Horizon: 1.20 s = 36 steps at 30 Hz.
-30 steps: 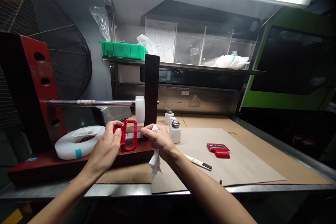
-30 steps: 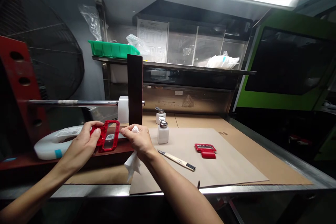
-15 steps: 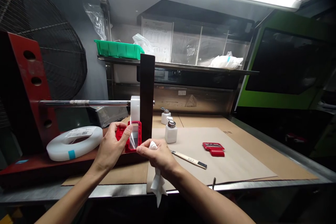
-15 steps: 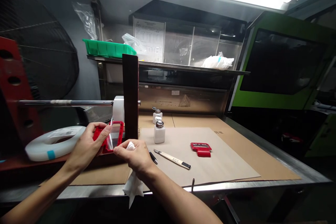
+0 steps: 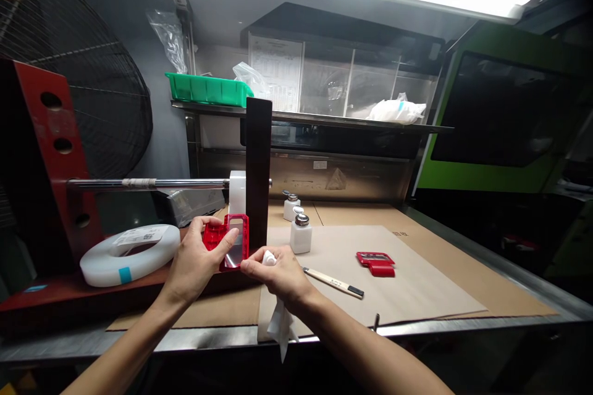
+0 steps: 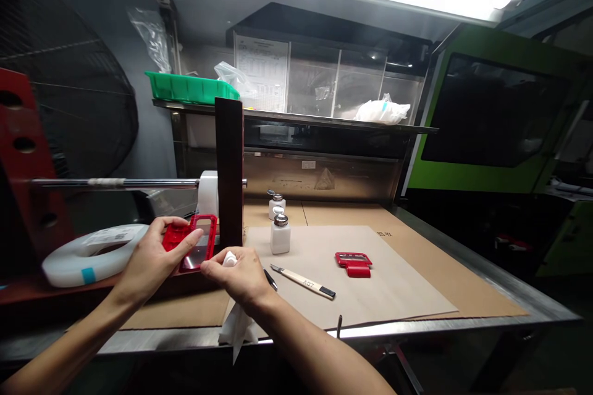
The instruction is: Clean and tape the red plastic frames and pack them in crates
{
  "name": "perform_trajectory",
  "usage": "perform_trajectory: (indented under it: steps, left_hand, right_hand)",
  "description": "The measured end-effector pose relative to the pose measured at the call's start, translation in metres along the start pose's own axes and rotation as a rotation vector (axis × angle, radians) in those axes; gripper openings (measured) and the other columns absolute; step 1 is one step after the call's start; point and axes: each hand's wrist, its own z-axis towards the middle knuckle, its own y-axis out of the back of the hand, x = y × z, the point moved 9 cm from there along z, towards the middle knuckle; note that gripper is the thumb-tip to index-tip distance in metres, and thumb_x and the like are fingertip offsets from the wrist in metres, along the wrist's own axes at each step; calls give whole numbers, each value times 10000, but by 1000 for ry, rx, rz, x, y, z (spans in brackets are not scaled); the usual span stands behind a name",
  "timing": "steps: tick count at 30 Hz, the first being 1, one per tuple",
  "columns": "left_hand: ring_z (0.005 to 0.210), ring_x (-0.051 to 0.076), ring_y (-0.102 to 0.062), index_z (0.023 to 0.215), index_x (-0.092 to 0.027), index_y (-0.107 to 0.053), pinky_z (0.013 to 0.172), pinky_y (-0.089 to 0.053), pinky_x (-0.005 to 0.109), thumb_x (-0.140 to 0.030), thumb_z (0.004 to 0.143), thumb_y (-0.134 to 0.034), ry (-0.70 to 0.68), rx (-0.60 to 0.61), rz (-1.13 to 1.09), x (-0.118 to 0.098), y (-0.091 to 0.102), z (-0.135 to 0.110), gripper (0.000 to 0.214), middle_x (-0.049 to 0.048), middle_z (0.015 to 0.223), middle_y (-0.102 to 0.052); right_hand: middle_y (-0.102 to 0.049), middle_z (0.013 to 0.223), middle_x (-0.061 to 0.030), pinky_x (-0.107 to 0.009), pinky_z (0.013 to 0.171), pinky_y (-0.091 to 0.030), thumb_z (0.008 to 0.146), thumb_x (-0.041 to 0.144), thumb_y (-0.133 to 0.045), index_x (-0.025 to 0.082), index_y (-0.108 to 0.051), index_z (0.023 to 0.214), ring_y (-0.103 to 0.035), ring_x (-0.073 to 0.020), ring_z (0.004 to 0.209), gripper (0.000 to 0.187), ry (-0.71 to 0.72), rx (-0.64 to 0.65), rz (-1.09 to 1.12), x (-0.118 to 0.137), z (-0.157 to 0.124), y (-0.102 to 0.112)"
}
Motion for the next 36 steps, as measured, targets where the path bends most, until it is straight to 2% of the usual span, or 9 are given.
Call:
perform_trajectory:
  steps: [7, 12, 15, 18, 21, 27, 33, 36]
  left_hand:
    - [757, 233, -602, 921, -215, -507, 606, -493, 340, -627, 597, -648, -35, -35, -16, -3, 1, 1, 543, 47, 897, -598]
    - [697, 217, -587, 910, -215, -493, 534, -474, 315, -596, 572, -681, 10, -40, -98, 3, -3, 3, 543, 45, 882, -583]
    - [740, 232, -588, 909, -213, -491, 567, -481, 329, -594, 560, -685, 12, -54, -107, 5, -3, 4, 552, 49, 896, -578]
    - [781, 244, -586, 916, -212, -488, 621, -486, 355, -597, 563, -680, 0, -61, -94, 5, -1, 3, 557, 49, 906, -571]
    - [806, 249, -580, 918, -216, -486, 674, -487, 382, -601, 578, -668, -19, -62, -74, 3, 0, 3, 546, 44, 911, -564]
    - [762, 238, -567, 891, -217, -486, 689, -473, 387, -605, 569, -652, -32, -98, -5, -5, 3, 1, 531, 31, 864, -563]
    - [728, 194, -555, 887, -235, -484, 654, -464, 323, -566, 761, -481, -12, -60, -80, -2, 0, -1, 354, 6, 828, -561]
    - [694, 192, -557, 914, -241, -479, 606, -462, 313, -560, 793, -440, -3, -59, -75, 4, 1, 1, 344, 5, 820, -561]
  right_hand:
    - [-444, 482, 68, -190, 407, -201, 652, 256, -676, 145, -561, 586, -299, -27, 436, 173, -8, 12, -33, 2, 1, 0]
    - [-425, 483, 75, -191, 430, -232, 655, 256, -665, 156, -542, 594, -309, -36, 448, 169, 3, 43, -109, 4, 2, 1]
    - [-448, 525, 66, -194, 458, -263, 678, 309, -652, 165, -523, 624, -350, -52, 485, 200, 99, 23, -150, 15, 4, 7]
    - [-446, 569, 65, -194, 477, -281, 741, 306, -576, 176, -568, 738, -359, -63, 513, 131, 250, -27, -225, 36, 6, 14]
    - [-447, 590, 67, -192, 477, -286, 753, 209, -511, 192, -607, 858, -349, -65, 508, 143, 318, 79, -335, 50, 8, 3]
    - [-554, 707, 41, -201, 598, -376, 682, 142, -537, 195, -610, 797, -480, -89, 640, 146, 239, 370, -625, 44, 6, -26]
    - [-594, 805, 9, -232, 696, -417, 686, 200, -547, 204, -624, 895, -530, -135, 764, 222, 222, 403, -778, 39, 7, -29]
    - [-619, 867, -2, -233, 726, -431, 688, 202, -538, 208, -625, 949, -547, -144, 805, 275, 246, 430, -823, 40, 3, -30]
